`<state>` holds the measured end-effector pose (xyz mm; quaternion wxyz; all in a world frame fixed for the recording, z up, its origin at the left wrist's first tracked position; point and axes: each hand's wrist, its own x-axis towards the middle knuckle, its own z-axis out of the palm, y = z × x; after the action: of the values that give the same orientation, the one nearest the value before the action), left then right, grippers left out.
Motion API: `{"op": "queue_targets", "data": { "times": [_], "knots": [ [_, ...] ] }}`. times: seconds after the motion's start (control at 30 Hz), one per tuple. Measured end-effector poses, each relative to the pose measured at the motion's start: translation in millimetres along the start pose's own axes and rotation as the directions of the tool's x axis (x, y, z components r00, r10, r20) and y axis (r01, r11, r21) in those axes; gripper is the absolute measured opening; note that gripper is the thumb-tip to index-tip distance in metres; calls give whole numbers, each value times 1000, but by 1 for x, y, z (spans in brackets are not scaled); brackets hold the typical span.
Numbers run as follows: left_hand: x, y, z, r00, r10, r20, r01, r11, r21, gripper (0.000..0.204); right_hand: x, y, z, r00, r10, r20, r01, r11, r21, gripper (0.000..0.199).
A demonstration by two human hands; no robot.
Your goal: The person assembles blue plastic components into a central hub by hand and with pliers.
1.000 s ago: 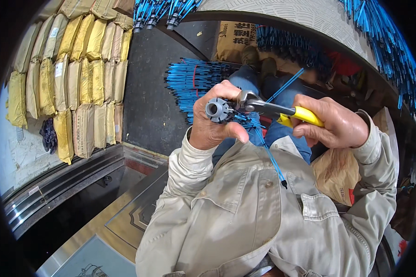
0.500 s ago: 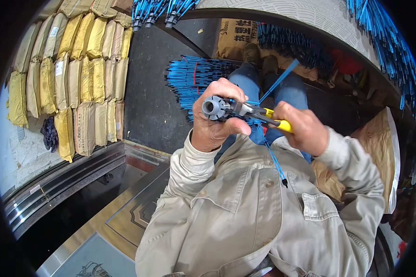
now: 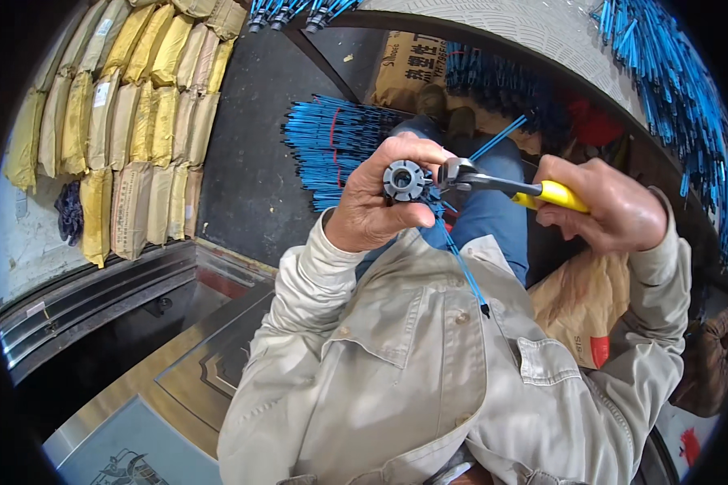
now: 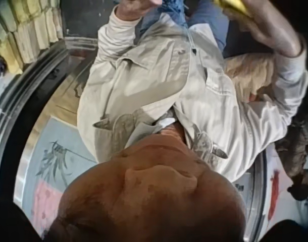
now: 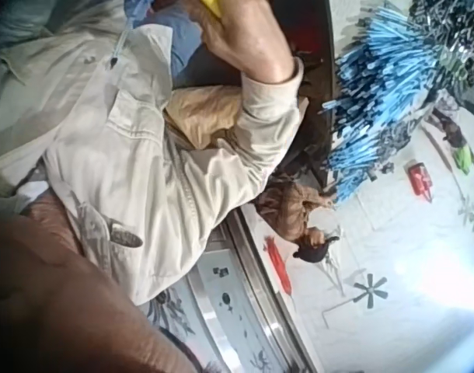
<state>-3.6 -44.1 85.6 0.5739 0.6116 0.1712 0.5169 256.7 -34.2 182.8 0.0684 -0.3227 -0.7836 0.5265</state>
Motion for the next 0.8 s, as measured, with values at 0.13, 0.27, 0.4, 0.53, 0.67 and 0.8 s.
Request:
{"op": "queue_targets", "data": {
  "times": [0.13,0.27,0.4,0.53,0.67,0.8],
  "knots": [
    [-3,0,4,998,-15,66,16,1000,-11,56,-5,-27,-15,996,43,74,-24,970,-241,17],
    [-4,0,8,995,0,104,-6,999,51,55,-8,-38,-19,996,26,88,10,925,-379,18],
    [-5,0,11,993,-2,116,-14,991,131,53,-9,-40,-19,994,53,98,-6,905,-426,19],
    [-3,1,13,997,-11,76,-3,983,186,53,-3,-36,-14,994,65,92,-24,921,-389,19],
    [2,5,9,998,20,-66,-8,984,177,52,4,-23,-11,993,114,7,-109,965,-239,23],
    [9,7,-24,947,75,-313,-1,973,231,55,1,41,-33,849,-180,-497,-213,743,-634,33]
  ]
}}
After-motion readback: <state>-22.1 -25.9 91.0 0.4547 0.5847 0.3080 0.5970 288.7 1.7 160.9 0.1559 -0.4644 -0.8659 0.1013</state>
